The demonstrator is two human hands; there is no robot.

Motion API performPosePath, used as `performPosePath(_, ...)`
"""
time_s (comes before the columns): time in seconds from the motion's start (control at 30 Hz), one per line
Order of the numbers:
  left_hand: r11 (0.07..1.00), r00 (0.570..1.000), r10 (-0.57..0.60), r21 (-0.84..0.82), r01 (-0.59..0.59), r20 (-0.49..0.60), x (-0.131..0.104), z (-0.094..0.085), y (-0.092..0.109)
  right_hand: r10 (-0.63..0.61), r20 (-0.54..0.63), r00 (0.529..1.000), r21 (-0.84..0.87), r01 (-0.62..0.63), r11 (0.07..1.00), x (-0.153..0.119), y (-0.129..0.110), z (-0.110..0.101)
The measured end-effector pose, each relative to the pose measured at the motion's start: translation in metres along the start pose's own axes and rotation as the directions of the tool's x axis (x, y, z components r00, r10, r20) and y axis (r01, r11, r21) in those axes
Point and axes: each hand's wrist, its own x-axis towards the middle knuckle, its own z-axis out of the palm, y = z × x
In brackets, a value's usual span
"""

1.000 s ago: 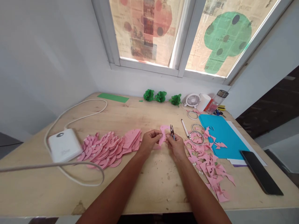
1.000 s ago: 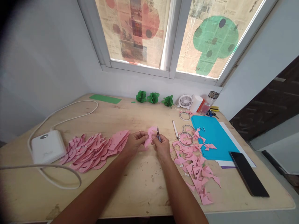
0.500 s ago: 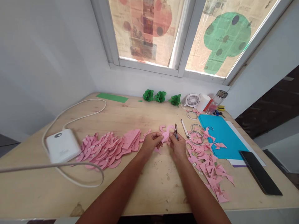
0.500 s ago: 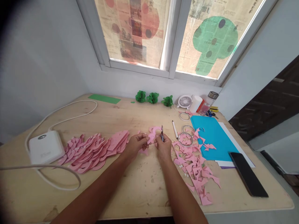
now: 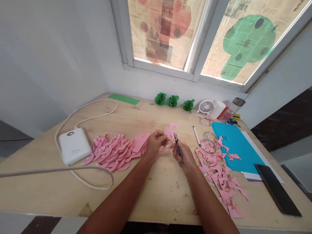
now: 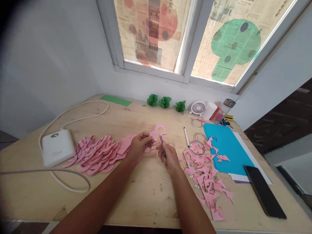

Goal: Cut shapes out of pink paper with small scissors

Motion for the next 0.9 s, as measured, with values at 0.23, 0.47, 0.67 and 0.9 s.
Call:
performPosePath(0.23, 0.999, 0.999, -0.008, -0.046, 0.010, 0.037, -0.0032, 0.0031, -0.0001, 0.014, 0.021, 1.000, -0.030, -0.013, 0.999, 0.0021, 0.0064, 0.0010)
performPosePath(0.47, 0.999, 0.999, -0.037, -0.002, 0.037, 0.024, -0.0037, 0.0055, -0.0028, -0.013, 0.042, 0.999, -0.020, 0.014, 1.000, 0.0007, 0.0051, 0.0015)
performPosePath(0.67, 1.000, 1.000, -0.011, 0.019, 0.012, -0.021, -0.0034, 0.0067, -0.0043, -0.003, 0.063, 0.998, -0.026, 0.005, 1.000, 0.0001, 0.0057, 0.0027)
performPosePath(0.9, 0.999, 1.000, -0.027, -0.025, 0.027, 0.001, -0.0038, 0.0069, -0.0066, 0.002, 0.045, 0.999, 0.003, -0.002, 1.000, -0.0004, 0.0069, 0.0027)
